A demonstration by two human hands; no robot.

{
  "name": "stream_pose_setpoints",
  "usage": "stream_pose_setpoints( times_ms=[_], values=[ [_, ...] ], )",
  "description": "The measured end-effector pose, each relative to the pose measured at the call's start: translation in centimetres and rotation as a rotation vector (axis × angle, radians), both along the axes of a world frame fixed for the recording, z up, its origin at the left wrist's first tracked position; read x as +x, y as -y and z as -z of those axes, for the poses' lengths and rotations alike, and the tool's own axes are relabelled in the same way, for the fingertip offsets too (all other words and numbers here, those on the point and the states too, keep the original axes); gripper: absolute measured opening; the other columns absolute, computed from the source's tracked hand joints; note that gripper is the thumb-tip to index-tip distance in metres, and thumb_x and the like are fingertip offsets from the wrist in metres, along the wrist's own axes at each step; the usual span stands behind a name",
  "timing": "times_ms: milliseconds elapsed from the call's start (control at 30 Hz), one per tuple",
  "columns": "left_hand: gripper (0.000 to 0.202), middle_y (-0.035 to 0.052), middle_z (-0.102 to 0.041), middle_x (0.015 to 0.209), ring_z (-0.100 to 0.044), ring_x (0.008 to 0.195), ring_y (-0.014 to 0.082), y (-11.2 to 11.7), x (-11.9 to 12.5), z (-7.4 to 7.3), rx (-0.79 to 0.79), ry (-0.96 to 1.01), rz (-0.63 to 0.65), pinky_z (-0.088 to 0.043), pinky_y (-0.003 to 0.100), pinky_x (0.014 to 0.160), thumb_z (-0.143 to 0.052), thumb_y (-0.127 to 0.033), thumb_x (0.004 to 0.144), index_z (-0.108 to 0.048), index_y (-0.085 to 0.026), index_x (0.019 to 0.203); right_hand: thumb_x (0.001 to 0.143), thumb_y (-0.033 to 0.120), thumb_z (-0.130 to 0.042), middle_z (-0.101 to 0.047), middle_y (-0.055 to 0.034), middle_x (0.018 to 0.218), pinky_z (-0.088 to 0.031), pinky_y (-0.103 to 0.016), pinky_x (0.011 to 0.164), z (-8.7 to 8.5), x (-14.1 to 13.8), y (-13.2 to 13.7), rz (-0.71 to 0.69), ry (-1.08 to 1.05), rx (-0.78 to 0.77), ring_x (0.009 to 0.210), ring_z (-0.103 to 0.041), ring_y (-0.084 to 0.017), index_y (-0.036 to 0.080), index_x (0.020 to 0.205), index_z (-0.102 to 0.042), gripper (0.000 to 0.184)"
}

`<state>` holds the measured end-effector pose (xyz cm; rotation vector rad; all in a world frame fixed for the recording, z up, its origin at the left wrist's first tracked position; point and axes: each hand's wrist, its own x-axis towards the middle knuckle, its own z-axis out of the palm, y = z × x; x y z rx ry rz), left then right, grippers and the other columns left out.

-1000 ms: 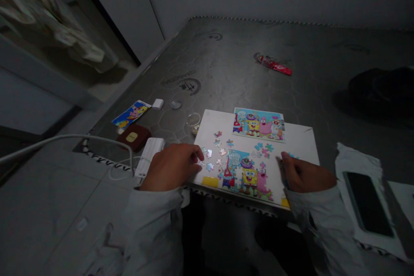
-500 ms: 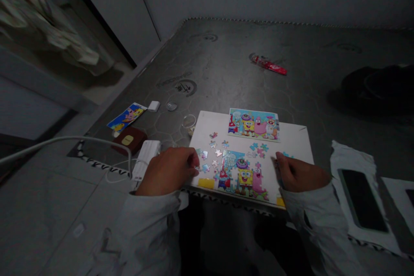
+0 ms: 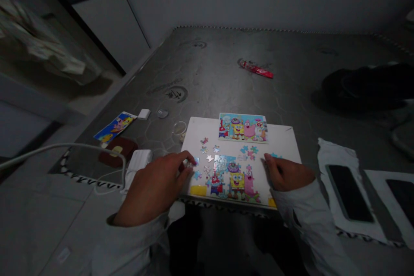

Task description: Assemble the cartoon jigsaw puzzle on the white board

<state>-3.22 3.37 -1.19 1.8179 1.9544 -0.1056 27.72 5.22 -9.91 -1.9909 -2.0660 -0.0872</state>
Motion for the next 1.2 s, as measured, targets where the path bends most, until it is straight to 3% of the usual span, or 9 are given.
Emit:
stream_pose_setpoints(
  times_ms=[233,500,867,1200],
  values=[
    [0.018,-0.0092,-0.073,0.099,-0.066,0.091,0.0195,-0.6,1.1,-0.2,0.028,-0.046,-0.042,-0.033,0.029,0.063,-0.064,-0.041,0.088,-0.063,-0.037,0.105,0.101,0.056,-0.034,-0.067,-0.0071,0.062,-0.019,-0.028,0.055,-0.3,-0.2,0.1,-0.025,-0.022,0.02,0.052,-0.053,-0.015,0.019,0.068,-0.073,0.063],
    [0.02,-0.0075,-0.074,0.094,-0.069,0.089,0.0212,-0.8,2.3,-0.6,0.097,-0.083,-0.017,-0.036,0.03,0.065,-0.073,-0.052,0.08,-0.071,-0.038,0.094,0.101,0.054,-0.037,-0.067,-0.0059,0.062,-0.021,-0.029,0.055,-0.3,-0.3,0.2,-0.015,-0.033,0.011,0.054,-0.056,-0.016,0.021,0.067,-0.073,0.06],
    [0.025,-0.0049,-0.076,0.101,-0.071,0.095,0.0252,-0.8,2.4,-0.7,0.105,-0.099,0.049,-0.043,0.034,0.071,-0.056,-0.055,0.093,-0.073,-0.042,0.104,0.101,0.056,-0.034,-0.066,-0.0055,0.061,-0.019,-0.028,0.055,0.0,-0.2,0.1,-0.015,-0.031,0.018,0.052,-0.051,-0.014,0.02,0.066,-0.072,0.063],
    [0.031,0.0008,-0.076,0.098,-0.071,0.089,0.0272,-0.8,2.4,-0.8,0.098,-0.189,0.073,-0.033,0.031,0.061,-0.042,-0.047,0.101,-0.066,-0.038,0.118,0.102,0.054,-0.035,-0.067,-0.0054,0.062,-0.02,-0.028,0.056,-0.3,-0.4,0.2,-0.022,-0.051,0.014,0.053,-0.052,-0.013,0.019,0.068,-0.073,0.061]
  ],
)
